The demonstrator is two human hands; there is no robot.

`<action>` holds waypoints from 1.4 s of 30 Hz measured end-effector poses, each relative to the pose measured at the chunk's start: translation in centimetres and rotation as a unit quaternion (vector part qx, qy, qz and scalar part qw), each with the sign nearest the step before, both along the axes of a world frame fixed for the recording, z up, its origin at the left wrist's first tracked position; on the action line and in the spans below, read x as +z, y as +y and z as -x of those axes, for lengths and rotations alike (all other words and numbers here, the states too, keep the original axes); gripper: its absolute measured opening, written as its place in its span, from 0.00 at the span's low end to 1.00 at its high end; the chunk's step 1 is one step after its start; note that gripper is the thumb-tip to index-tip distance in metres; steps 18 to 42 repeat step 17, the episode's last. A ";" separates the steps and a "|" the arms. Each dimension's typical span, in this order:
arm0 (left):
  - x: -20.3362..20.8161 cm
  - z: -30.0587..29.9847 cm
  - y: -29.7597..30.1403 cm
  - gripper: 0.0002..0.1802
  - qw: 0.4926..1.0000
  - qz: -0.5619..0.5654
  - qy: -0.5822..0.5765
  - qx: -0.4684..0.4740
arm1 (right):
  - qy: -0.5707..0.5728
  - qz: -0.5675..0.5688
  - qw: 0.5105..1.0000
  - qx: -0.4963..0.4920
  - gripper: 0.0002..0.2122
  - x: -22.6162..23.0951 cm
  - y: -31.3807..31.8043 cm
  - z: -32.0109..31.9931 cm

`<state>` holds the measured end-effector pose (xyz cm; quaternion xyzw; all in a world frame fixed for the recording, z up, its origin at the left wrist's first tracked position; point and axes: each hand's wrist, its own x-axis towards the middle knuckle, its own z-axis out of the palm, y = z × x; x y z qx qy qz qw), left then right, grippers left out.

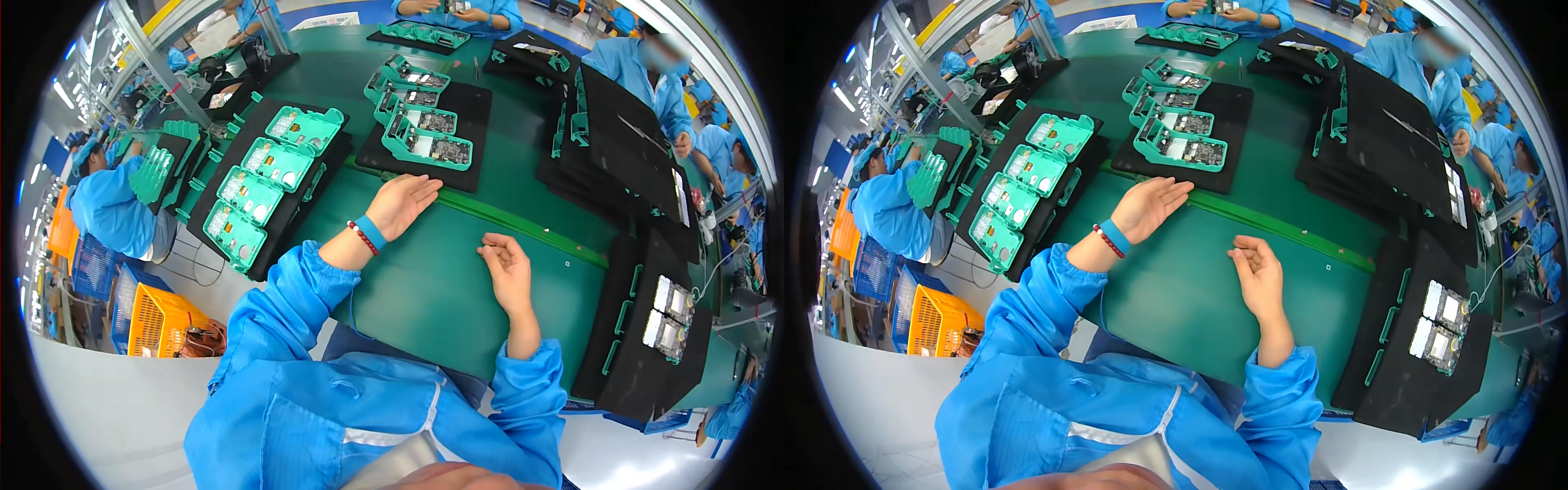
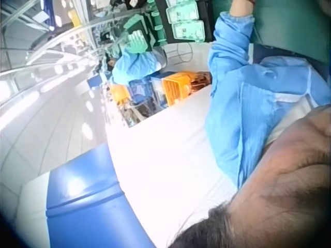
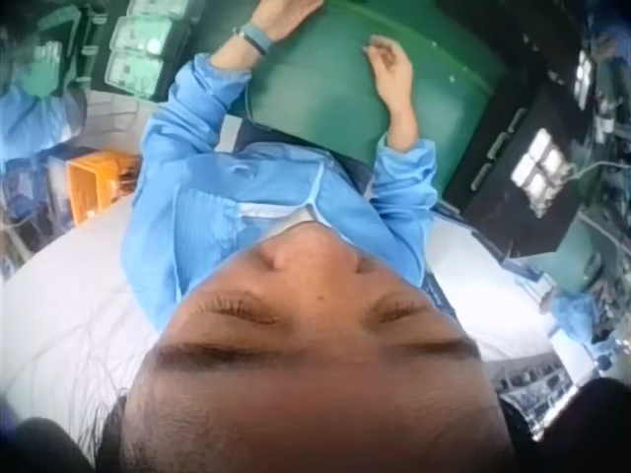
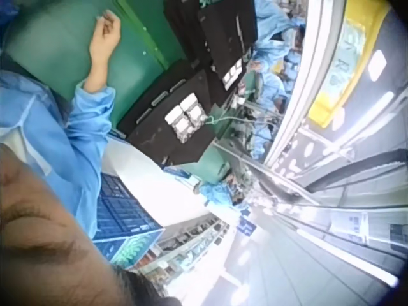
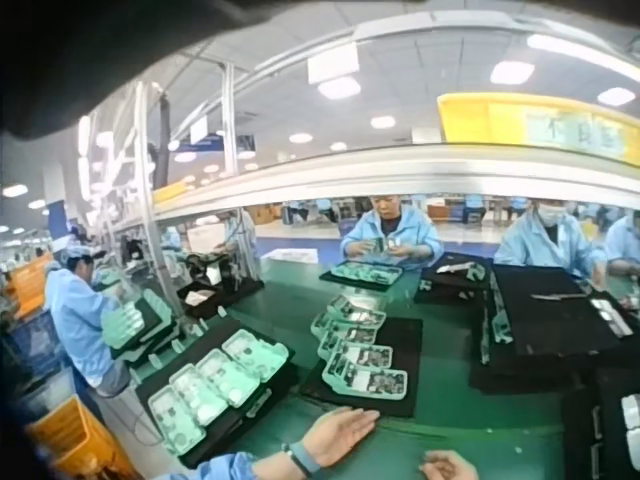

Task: The person assembles handheld electronic devices on a production line by attaching circuit board components into device casings, pressing them securely into place by hand, and sliding trays along the conveyor line.

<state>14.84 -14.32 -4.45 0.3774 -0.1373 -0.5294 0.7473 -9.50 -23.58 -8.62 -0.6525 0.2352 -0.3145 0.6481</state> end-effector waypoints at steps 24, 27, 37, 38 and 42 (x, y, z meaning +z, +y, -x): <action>-0.7 0.1 33.8 0.22 0.983 -0.039 -0.055 0.171 | 0.039 0.053 0.998 -0.012 0.10 -0.6 -0.1 -0.1; -0.7 0.1 33.8 0.22 0.983 -0.039 -0.055 0.171 | 0.039 0.053 0.998 -0.012 0.10 -0.6 -0.1 -0.1; -0.7 0.1 33.8 0.22 0.983 -0.039 -0.055 0.171 | 0.039 0.053 0.998 -0.012 0.10 -0.6 -0.1 -0.1; -0.7 0.1 33.8 0.22 0.983 -0.039 -0.055 0.171 | 0.039 0.053 0.998 -0.012 0.10 -0.6 -0.1 -0.1; -0.7 0.1 33.8 0.22 0.983 -0.039 -0.055 0.171 | 0.039 0.053 0.998 -0.012 0.10 -0.6 -0.1 -0.1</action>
